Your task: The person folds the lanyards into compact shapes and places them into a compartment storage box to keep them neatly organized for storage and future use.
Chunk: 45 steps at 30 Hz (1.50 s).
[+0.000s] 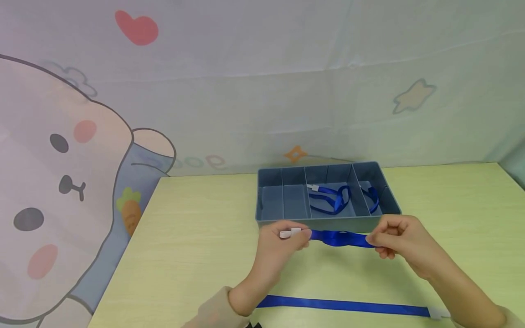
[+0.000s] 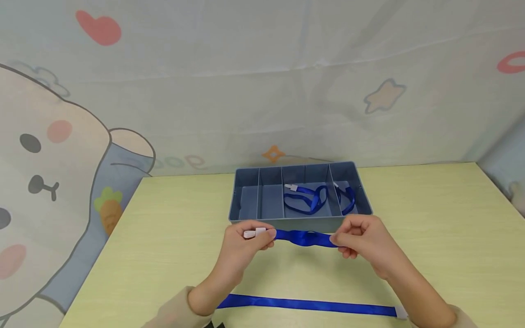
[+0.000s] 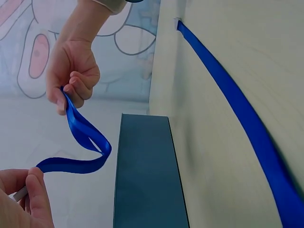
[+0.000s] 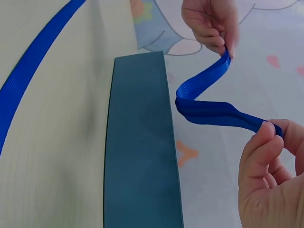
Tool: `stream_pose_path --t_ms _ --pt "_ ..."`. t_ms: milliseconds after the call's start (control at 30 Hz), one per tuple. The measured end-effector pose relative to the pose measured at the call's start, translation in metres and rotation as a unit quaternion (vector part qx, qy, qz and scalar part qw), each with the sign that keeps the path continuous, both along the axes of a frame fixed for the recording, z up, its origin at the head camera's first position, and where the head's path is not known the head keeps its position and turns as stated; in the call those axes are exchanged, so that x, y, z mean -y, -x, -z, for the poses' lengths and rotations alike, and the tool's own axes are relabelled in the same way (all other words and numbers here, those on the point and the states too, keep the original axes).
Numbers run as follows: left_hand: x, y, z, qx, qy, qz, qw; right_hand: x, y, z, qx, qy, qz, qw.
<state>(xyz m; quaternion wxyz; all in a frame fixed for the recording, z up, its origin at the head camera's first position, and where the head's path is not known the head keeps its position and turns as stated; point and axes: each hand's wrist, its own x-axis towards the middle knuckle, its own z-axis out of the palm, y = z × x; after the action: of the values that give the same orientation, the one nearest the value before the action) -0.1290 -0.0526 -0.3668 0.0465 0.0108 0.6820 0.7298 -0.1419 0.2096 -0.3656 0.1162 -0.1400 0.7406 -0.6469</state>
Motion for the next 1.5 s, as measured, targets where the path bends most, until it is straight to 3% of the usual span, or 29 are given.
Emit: stream_pose_path --t_ms 300,800,1233,1500 --pt "-0.012 -0.003 -0.001 0.002 0.000 0.023 0.9997 0.011 0.000 -0.002 0.009 0.001 -0.004 1.000" --pt "-0.034 0.000 0.008 -0.020 -0.013 0.059 0.9980 0.029 0.003 -0.006 0.029 0.000 -0.022 0.999" --pt "-0.039 0.001 0.010 -0.034 -0.022 0.063 0.9972 0.035 0.006 -0.002 0.067 0.018 -0.016 0.997" --pt "-0.041 0.002 0.013 -0.035 -0.025 0.061 0.9972 0.037 0.006 -0.002 0.066 0.018 -0.010 0.998"
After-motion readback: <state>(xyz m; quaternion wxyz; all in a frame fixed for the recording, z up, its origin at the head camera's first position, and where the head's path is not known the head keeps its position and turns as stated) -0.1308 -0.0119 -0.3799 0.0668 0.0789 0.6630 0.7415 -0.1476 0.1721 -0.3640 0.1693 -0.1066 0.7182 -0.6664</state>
